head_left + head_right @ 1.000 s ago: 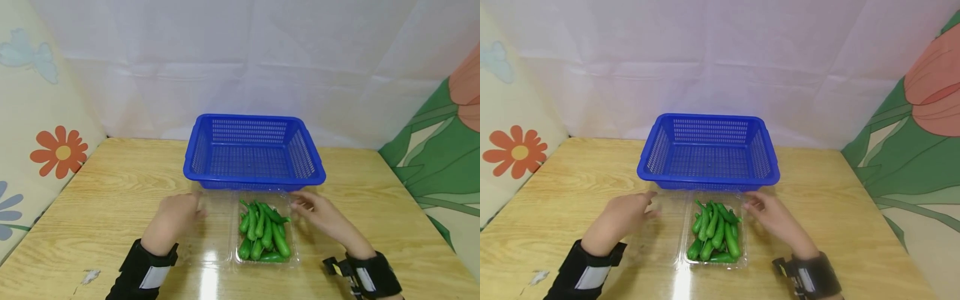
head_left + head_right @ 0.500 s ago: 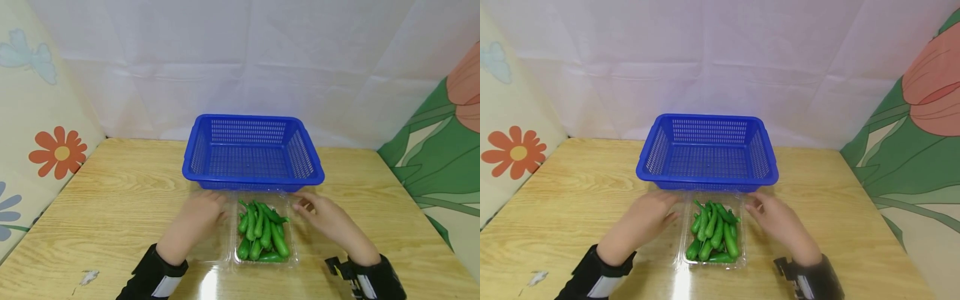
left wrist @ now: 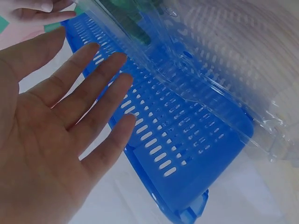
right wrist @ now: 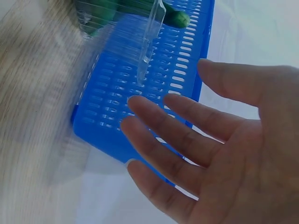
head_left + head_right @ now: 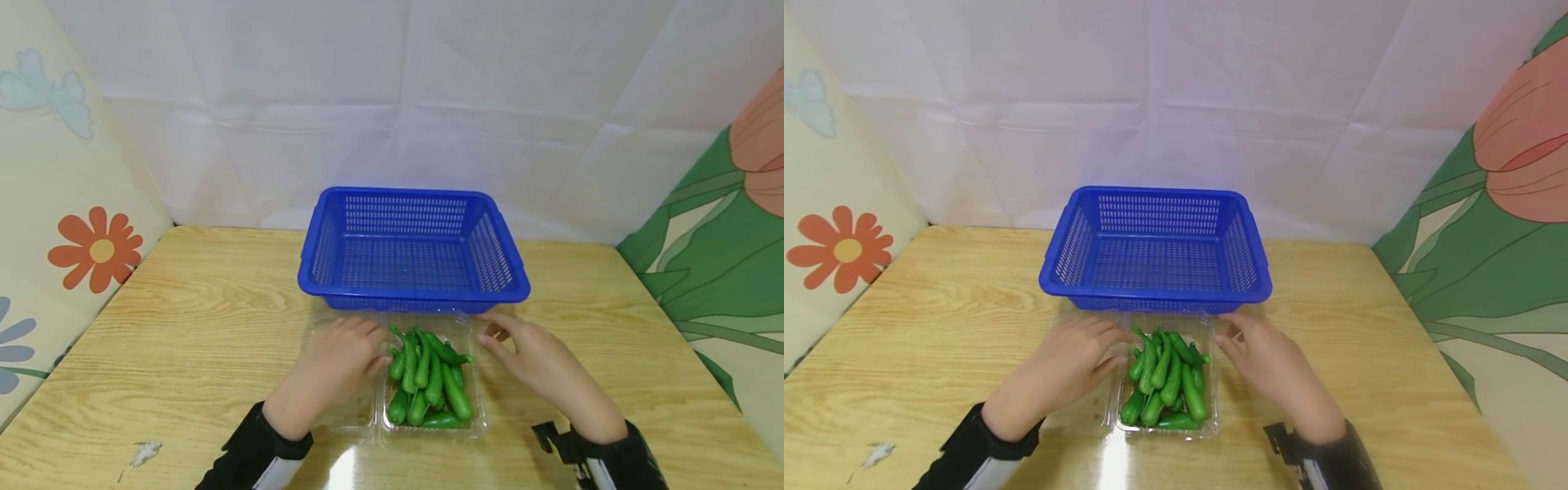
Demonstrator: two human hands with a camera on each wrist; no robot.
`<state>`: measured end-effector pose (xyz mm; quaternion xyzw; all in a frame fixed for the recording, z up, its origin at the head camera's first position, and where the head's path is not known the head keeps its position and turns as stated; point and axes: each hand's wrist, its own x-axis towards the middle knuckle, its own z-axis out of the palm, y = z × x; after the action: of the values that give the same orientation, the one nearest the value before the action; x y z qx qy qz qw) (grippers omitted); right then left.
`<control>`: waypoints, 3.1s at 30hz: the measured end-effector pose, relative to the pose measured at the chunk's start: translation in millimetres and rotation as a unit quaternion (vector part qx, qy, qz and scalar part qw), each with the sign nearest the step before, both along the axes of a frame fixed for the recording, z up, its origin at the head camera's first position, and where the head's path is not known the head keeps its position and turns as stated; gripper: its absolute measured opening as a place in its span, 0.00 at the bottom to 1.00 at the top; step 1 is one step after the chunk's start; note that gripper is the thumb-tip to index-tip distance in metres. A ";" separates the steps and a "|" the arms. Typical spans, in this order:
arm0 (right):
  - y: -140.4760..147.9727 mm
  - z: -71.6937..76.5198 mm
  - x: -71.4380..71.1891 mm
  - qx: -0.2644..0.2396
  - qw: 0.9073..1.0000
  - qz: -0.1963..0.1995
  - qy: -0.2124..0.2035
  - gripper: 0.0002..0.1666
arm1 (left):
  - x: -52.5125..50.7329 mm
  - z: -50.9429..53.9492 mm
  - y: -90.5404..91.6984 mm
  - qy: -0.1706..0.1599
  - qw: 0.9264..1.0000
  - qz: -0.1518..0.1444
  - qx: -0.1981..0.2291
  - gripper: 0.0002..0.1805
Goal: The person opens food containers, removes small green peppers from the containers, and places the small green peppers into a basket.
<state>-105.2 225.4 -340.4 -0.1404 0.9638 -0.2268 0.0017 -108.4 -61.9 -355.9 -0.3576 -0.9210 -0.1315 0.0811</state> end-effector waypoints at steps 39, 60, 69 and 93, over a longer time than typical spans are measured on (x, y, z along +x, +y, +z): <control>-31.8 2.1 -7.3 0.017 0.982 0.162 0.095 0.20 | 46.2 -20.4 -40.6 0.129 0.987 -0.087 -0.033 0.28; -50.2 -7.4 4.2 0.053 0.959 0.260 0.100 0.22 | 48.0 -29.2 -41.0 0.081 0.993 -0.070 -0.040 0.38; -56.5 -11.0 12.8 0.060 0.950 0.279 0.127 0.26 | 48.7 -29.9 -38.7 0.097 0.991 -0.072 -0.059 0.37; -64.5 -20.3 20.0 0.098 0.960 0.255 0.057 0.30 | 48.3 -31.0 -37.5 0.124 0.986 -0.077 -0.081 0.38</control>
<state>-85.2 160.8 -360.7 -0.3936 0.9119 -0.1148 0.0180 -60.1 -99.4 -386.9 -0.4466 -0.8809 -0.0170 0.1555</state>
